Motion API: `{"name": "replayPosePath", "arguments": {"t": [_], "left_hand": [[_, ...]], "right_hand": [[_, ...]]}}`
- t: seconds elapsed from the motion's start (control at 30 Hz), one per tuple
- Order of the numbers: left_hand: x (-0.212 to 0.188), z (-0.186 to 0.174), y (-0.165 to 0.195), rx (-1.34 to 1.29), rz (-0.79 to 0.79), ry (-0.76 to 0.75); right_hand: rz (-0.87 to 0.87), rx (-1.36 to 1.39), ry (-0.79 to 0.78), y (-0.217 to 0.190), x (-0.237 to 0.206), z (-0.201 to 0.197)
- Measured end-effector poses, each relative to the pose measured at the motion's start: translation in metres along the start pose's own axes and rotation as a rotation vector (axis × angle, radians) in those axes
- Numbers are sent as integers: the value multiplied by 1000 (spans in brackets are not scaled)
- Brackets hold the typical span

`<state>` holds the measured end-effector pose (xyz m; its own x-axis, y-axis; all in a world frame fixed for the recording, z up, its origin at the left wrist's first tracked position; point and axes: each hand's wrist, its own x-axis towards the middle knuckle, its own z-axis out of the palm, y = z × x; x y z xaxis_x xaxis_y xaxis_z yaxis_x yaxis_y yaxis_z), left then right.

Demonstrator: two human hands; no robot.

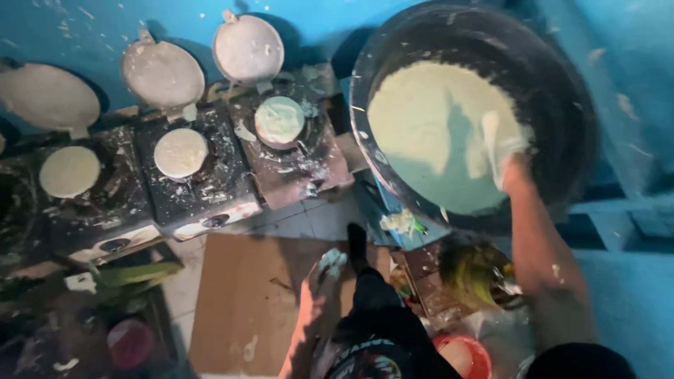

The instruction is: The person scoops batter by hand from a large basin and pours it into round metal molds on a row of stoves, spreading it as it cooks. They peel the finished cakes off the molds and stack them on a woven tray, repeating the cycle across several burners.

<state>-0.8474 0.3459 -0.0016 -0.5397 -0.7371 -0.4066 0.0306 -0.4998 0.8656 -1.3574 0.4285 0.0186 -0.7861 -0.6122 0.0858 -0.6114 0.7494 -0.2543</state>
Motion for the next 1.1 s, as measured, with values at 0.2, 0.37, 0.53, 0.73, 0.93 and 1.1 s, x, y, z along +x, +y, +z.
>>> {"name": "replayPosePath", "arguments": {"t": [0.2,0.37,0.53,0.73,0.93,1.1], "left_hand": [[147,49,0,262,87,183],[172,-17,-74,98,-40,202],[139,-63,-121,440,-201,253],[129,-104,-160,663,151,236],[222,-201,-137,2008,863,461],[277,-227,-105,1060,1155,75]], "right_hand": [[-353,164,-574,4,80,137],[-574,56,-545,-58,79,155],[-480,515,90,-117,57,25],[-522,558,93,-203,-70,-53],[-318,889,-132,-291,-184,136],[-426,883,185,-307,-187,322]]}}
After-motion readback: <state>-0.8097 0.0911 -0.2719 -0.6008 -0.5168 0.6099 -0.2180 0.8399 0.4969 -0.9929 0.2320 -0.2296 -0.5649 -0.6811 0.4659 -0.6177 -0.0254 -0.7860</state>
